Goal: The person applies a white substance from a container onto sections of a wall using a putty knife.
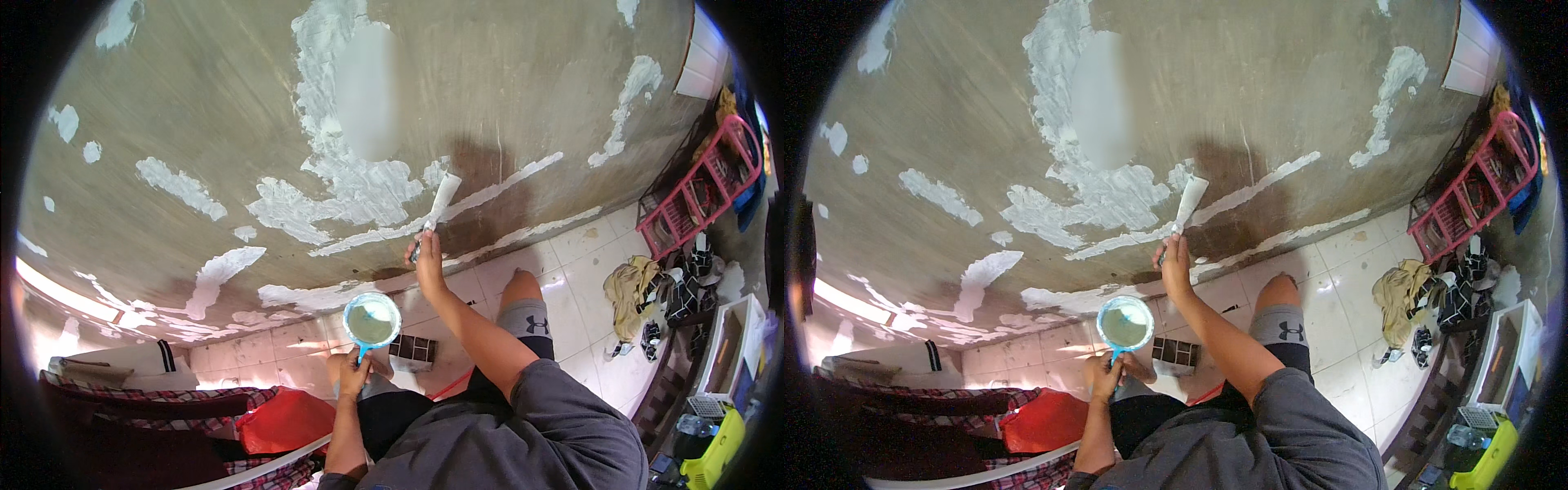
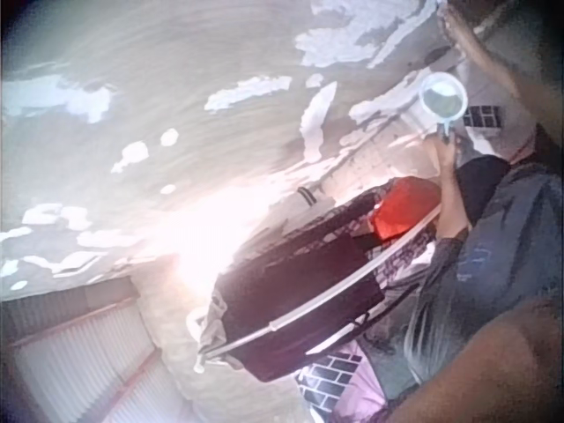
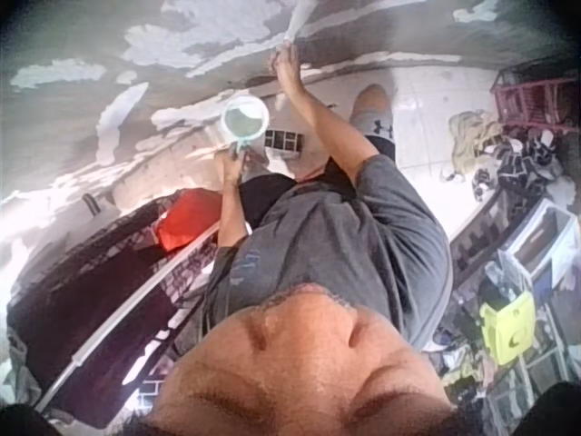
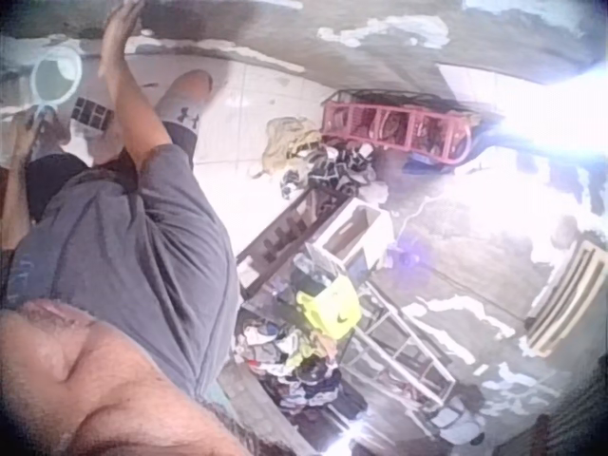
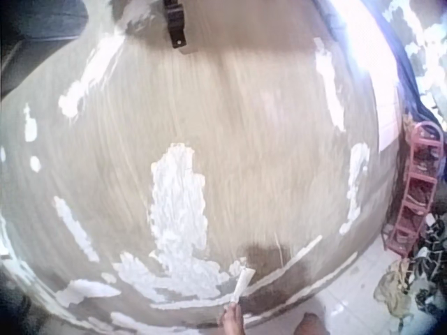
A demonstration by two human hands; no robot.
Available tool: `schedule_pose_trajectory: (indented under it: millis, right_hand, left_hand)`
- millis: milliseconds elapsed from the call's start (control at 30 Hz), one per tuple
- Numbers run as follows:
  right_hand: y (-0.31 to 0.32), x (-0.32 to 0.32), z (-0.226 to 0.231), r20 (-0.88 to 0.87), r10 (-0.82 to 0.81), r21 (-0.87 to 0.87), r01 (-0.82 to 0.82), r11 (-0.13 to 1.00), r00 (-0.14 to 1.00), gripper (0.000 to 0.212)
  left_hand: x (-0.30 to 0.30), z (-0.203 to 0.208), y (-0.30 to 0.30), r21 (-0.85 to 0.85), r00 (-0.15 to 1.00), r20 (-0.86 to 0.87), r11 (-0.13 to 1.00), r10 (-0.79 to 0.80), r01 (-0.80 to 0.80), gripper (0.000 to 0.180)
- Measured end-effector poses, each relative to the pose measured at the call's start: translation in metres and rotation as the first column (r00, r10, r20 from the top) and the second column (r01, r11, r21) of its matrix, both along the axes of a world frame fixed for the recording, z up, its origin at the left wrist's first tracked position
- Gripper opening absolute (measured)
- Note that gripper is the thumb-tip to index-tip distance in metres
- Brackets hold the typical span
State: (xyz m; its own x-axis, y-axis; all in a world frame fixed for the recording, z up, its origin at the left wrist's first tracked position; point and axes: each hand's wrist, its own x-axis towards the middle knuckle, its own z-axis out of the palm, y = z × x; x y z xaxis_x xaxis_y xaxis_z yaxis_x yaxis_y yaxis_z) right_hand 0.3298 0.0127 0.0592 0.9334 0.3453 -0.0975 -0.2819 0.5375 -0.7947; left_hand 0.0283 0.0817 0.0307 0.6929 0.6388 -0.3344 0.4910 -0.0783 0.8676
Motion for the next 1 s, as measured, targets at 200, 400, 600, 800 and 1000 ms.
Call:
schedule_pose_trajectory:
  millis: [200, 400, 600, 800, 1000]
  right_hand:
    - [0.007, -0.026, -0.008, -0.039, 0.187, -0.124, -0.19, 0.974, 0.982, 0.038]
    - [0.014, -0.012, -0.016, -0.106, 0.005, -0.016, -0.007, 1.0, 0.994, 0.036]
    - [0.057, -0.032, -0.025, -0.255, 0.185, 0.179, -0.141, 0.974, 0.949, 0.033]
    - [0.06, -0.03, 0.0, -0.325, 0.092, 0.387, 0.044, 0.921, 0.941, 0.033]
    - [0.081, 0.003, 0.013, -0.398, 0.087, 0.338, 0.058, 0.939, 0.913, 0.038]
  left_hand:
    - [-0.001, -0.004, 0.003, -0.025, 0.999, 0.01, 0.999, 0.038, -0.037, 0.024]
    - [-0.001, 0.001, -0.002, -0.053, 0.999, 0.043, 0.998, 0.016, -0.014, 0.023]
    - [0.002, 0.004, 0.003, -0.02, 0.999, 0.051, 1.0, -0.005, 0.006, 0.023]
    - [0.001, 0.007, -0.004, -0.05, 0.998, 0.058, 0.998, 0.039, -0.036, 0.025]
    - [-0.01, 0.003, 0.004, -0.043, 0.997, 0.06, 0.998, 0.052, -0.05, 0.026]
